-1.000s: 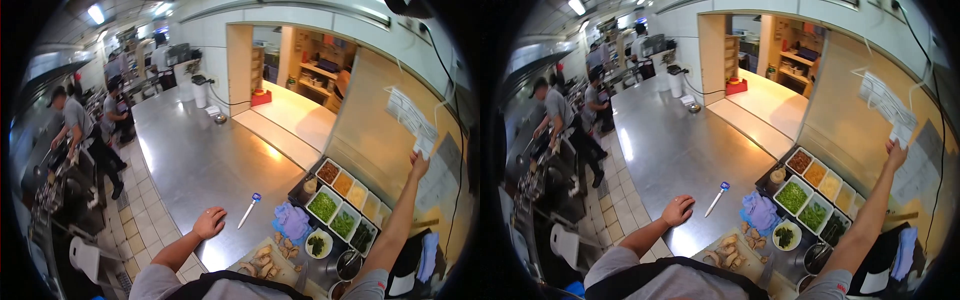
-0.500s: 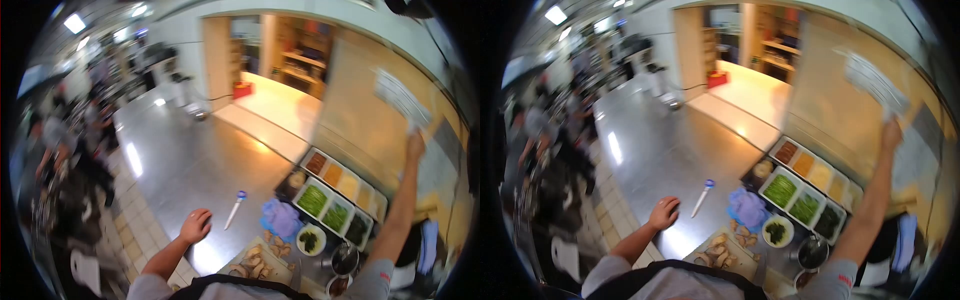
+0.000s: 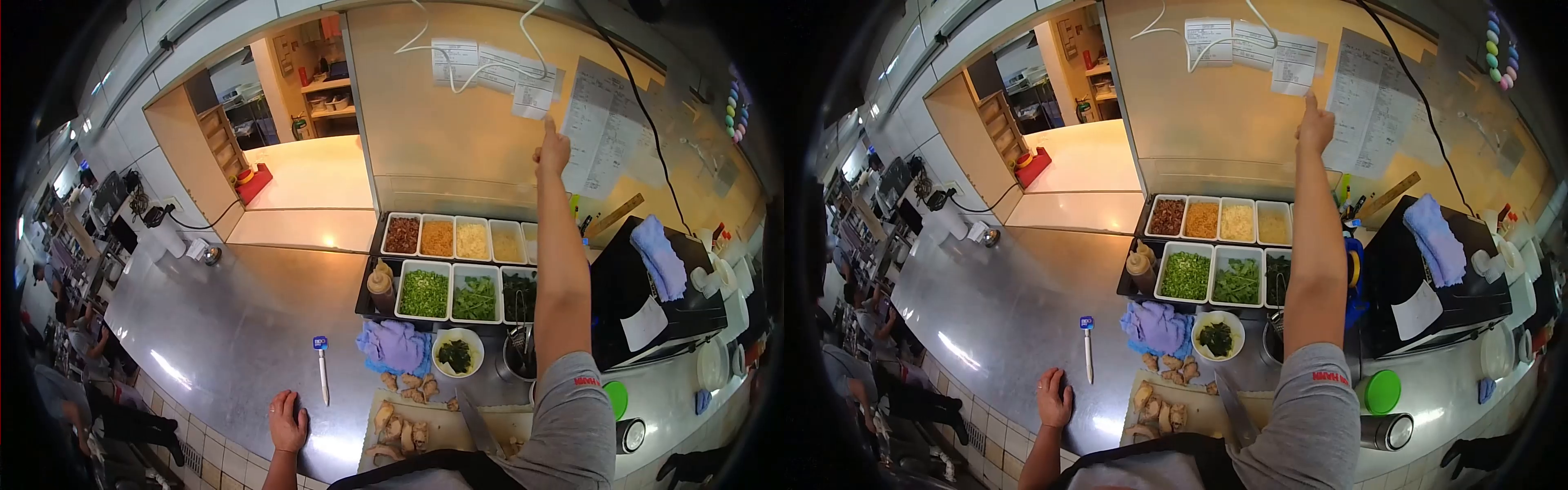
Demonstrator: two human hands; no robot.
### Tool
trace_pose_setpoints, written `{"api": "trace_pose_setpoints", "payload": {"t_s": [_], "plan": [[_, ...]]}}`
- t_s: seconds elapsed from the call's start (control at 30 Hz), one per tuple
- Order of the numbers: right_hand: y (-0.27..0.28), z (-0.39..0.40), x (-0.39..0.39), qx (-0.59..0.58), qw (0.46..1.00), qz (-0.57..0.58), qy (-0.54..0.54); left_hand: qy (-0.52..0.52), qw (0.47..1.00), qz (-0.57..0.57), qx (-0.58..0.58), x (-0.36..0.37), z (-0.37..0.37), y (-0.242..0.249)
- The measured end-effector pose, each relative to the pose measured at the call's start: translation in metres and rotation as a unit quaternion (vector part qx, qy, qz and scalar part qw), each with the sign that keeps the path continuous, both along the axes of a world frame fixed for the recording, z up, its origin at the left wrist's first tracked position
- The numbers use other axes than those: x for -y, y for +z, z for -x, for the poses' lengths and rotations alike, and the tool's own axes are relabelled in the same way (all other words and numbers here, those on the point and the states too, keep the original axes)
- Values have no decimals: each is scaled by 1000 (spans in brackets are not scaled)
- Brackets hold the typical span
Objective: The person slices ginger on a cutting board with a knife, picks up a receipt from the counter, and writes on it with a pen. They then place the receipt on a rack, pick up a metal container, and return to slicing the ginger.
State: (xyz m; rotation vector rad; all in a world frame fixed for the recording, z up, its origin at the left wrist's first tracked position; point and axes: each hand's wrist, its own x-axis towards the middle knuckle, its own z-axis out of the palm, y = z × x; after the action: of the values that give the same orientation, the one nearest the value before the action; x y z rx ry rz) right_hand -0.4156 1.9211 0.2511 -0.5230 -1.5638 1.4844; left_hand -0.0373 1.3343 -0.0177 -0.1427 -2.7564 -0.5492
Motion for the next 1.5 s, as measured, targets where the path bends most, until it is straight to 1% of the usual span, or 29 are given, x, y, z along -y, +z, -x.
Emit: {"api": "trace_pose_setpoints", "payload": {"t_s": [0.03, 0.13, 0.2, 0.3, 0.4, 0.5, 0.6, 0.7, 0.8, 0.9, 1.0, 1.1, 1.2, 1.3, 1.4, 1.43, 1.5], "plan": [[-9, 5, 5, -29, 997, 52, 45, -2, 1000, -1, -3, 1, 0, -1], [-7, 37, 42, -95, 985, -130, 66, -3, 1000, -4, -8, 4, 1, -2], [17, 44, 75, -143, 969, -174, 102, 0, 1000, -8, -6, 3, 0, -1], [47, 52, 110, -172, 951, -256, 24, 6, 1000, -12, 0, 2, 1, 1], [61, 50, 119, 32, 964, -250, 86, 9, 1000, -12, 3, 2, 1, 3], [50, 58, 121, -63, 966, -166, 187, 12, 1000, -9, 6, 0, 0, 6], [50, 55, 120, 18, 959, -282, 37, 13, 1000, -6, 3, 1, 1, 5], [58, 47, 121, 106, 927, -358, -44, 12, 1000, -6, 3, 2, 1, 5], [61, 46, 119, 124, 916, -379, -49, 11, 1000, -8, 4, 3, 1, 6], [61, 42, 122, 130, 915, -379, -45, 14, 1000, -13, 6, 1, 2, 6], [58, 50, 127, 123, 896, -415, -96, 17, 1000, -17, 18, 1, 2, 5], [56, 58, 135, 115, 900, -405, -109, 17, 1000, -14, 18, 2, 3, 6], [50, 69, 138, 57, 908, -395, -130, 15, 1000, -14, 12, 3, 4, 4], [51, 76, 140, 81, 920, -362, -130, 17, 1000, -17, 13, 2, 4, 8], [42, 97, 120, 97, 937, -327, -73, 21, 999, -24, 10, 5, 3, 10], [47, 80, 130, 97, 958, -268, -22, 19, 999, -25, 7, 6, 3, 10], [43, 34, 148, 102, 980, -151, 75, 12, 1000, -25, -1, 7, 2, 8]]}}
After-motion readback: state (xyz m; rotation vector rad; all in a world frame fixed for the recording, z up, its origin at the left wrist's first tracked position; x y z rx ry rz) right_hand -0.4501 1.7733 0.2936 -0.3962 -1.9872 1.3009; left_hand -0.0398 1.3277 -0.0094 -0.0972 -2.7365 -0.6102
